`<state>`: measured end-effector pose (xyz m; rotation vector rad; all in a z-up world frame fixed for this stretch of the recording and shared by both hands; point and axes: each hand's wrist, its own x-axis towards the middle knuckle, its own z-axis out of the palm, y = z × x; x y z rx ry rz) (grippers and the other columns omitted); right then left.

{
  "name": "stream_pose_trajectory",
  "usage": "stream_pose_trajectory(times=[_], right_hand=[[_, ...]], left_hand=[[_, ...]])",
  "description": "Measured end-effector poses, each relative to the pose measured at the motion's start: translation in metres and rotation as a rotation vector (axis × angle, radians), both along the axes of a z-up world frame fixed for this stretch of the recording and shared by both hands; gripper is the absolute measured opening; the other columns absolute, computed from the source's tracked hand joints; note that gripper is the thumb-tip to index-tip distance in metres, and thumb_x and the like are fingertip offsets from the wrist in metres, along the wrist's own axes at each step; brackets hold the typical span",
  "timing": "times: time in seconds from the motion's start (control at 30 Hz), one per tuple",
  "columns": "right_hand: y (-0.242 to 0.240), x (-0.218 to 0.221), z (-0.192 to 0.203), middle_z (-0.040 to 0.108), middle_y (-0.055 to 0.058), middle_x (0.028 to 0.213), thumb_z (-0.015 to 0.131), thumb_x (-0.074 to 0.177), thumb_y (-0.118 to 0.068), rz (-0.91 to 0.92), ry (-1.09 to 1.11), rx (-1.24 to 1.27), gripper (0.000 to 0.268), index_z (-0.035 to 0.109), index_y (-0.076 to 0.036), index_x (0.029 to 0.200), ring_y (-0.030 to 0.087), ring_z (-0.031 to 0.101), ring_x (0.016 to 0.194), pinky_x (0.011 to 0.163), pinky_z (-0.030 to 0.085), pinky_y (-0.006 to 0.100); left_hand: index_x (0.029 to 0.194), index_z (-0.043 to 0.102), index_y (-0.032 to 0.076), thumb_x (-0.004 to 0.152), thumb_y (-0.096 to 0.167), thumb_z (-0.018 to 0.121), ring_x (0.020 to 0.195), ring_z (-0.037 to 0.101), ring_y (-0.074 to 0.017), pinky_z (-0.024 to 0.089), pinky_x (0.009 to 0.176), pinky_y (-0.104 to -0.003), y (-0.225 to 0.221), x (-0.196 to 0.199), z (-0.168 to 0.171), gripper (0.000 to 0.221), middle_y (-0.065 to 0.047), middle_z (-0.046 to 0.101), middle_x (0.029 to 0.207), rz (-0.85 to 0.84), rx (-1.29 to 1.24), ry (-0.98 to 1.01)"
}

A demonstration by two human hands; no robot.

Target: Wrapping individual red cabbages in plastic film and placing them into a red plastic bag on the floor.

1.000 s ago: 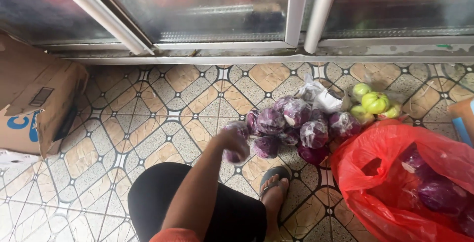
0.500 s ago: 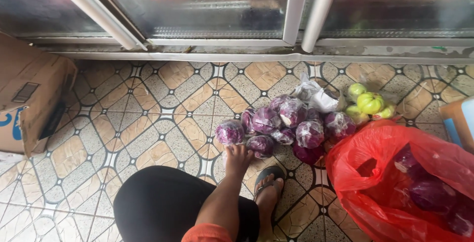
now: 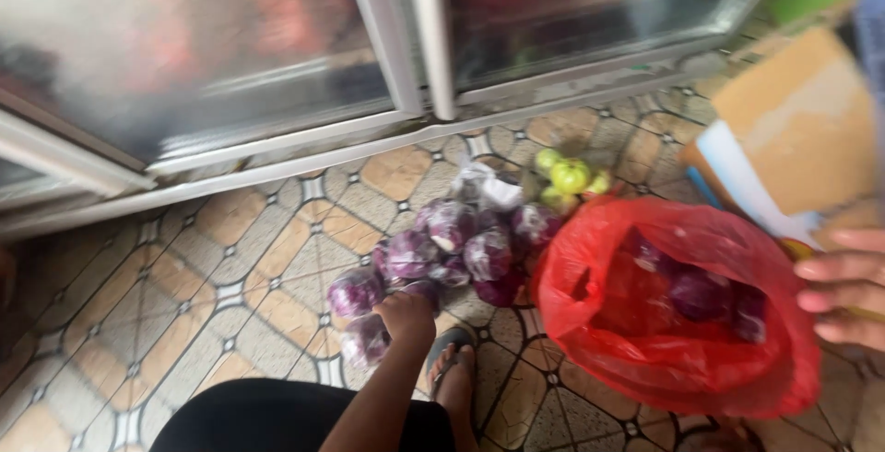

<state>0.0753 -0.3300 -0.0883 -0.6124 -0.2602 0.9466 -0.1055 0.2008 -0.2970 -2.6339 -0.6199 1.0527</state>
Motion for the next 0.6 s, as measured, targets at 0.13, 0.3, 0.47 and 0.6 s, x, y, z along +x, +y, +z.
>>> stream_pose_trajectory(times=[0.13, 0.3, 0.47, 0.6], right_hand=[[0.023, -0.058, 0.042, 0.064, 0.048, 0.132, 0.061, 0.111, -0.014, -0.254, -0.334, -0.162, 0.048, 0.048, 0.015, 0.146, 0.058, 0.074, 0.113, 0.085, 0.068, 0.064], [0.040, -0.094, 0.087, 0.067, 0.040, 0.133, 0.064, 0.106, -0.010, -0.282, -0.437, -0.211, 0.046, 0.052, 0.013, 0.144, 0.048, 0.074, 0.115, 0.087, 0.067, 0.055], [0.050, -0.126, 0.111, 0.081, 0.038, 0.113, 0.054, 0.087, -0.007, -0.636, -0.381, -0.801, 0.049, 0.067, 0.013, 0.130, 0.049, 0.079, 0.092, 0.068, 0.061, 0.056], [0.041, -0.144, 0.114, 0.084, 0.033, 0.112, 0.063, 0.084, -0.019, -0.633, -0.447, -0.774, 0.054, 0.069, 0.009, 0.129, 0.041, 0.083, 0.091, 0.068, 0.065, 0.049]], left_hand=[[0.116, 0.072, 0.012, 0.096, 0.004, 0.061, 0.099, 0.073, -0.0269, 0.055, 0.074, -0.038, -0.036, 0.049, 0.083, 0.024, -0.007, 0.075, 0.111, 0.166, -0.296, -0.153], [0.111, 0.065, 0.012, 0.095, 0.020, 0.048, 0.088, 0.073, -0.0296, 0.062, 0.072, -0.043, -0.127, 0.078, 0.186, 0.024, -0.009, 0.072, 0.099, 0.042, -0.552, -0.307], [0.108, 0.063, 0.001, 0.096, 0.017, 0.054, 0.091, 0.070, -0.0373, 0.060, 0.070, -0.048, -0.229, 0.088, 0.139, 0.022, -0.020, 0.070, 0.099, -0.290, -0.888, -0.246], [0.128, 0.061, 0.002, 0.096, 0.009, 0.046, 0.113, 0.065, -0.0406, 0.057, 0.089, -0.051, -0.287, 0.111, 0.040, 0.036, -0.024, 0.062, 0.125, -0.452, -0.853, -0.135]])
